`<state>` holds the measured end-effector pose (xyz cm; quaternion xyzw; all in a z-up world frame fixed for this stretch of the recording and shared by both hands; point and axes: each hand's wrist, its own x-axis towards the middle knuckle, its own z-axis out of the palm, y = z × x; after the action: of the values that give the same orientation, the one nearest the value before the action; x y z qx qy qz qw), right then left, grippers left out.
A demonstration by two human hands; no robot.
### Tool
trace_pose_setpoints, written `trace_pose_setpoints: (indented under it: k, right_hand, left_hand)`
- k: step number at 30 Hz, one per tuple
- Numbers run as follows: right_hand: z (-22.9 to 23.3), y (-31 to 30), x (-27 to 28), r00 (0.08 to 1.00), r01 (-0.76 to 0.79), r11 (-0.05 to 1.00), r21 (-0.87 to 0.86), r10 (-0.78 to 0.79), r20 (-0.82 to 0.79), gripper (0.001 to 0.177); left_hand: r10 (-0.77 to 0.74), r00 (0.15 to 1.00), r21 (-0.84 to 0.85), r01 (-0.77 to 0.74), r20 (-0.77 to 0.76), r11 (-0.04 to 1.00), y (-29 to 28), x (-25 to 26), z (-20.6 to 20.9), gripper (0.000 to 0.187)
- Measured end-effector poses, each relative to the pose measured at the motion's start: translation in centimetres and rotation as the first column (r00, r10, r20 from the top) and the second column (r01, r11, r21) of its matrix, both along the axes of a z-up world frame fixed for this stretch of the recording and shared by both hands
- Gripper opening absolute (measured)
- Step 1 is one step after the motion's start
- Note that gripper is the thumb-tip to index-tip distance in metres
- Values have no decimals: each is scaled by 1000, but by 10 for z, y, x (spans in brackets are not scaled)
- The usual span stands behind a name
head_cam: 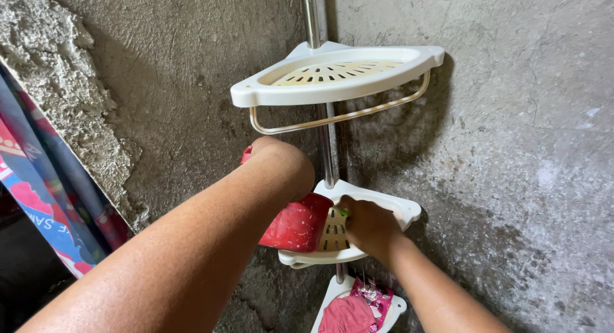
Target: The person cleans a corner bathroom shelf by scrubbing it with a toothbrush, rinsing it with water poured from a dipper, wiping it with a cloth, and washing toiletries.
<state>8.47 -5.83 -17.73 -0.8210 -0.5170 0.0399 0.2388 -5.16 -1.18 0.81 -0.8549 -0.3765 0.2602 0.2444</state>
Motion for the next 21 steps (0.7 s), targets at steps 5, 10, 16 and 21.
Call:
trace_pose_setpoints:
  k: [5,10,16,21]
  right_hand:
    - [5,11,2,977,-157,984,88,142,157,49]
    - [13,9,-2,994,-86,996,6,85,75,50]
    - [29,-14,7,998,56,989,-134,-53,22,40]
    - [56,-12,20,996,82,996,-22,-81,48,47]
  left_hand:
    - [-31,1000,-3,32,3,999,-11,-6,1,42]
    - [-36,997,-4,36,70,999,-15,-14,4,43]
    - [-15,1000,-59,16,22,998,-4,-3,2,43]
    - [-98,978,58,89,182,994,1,22,9,37]
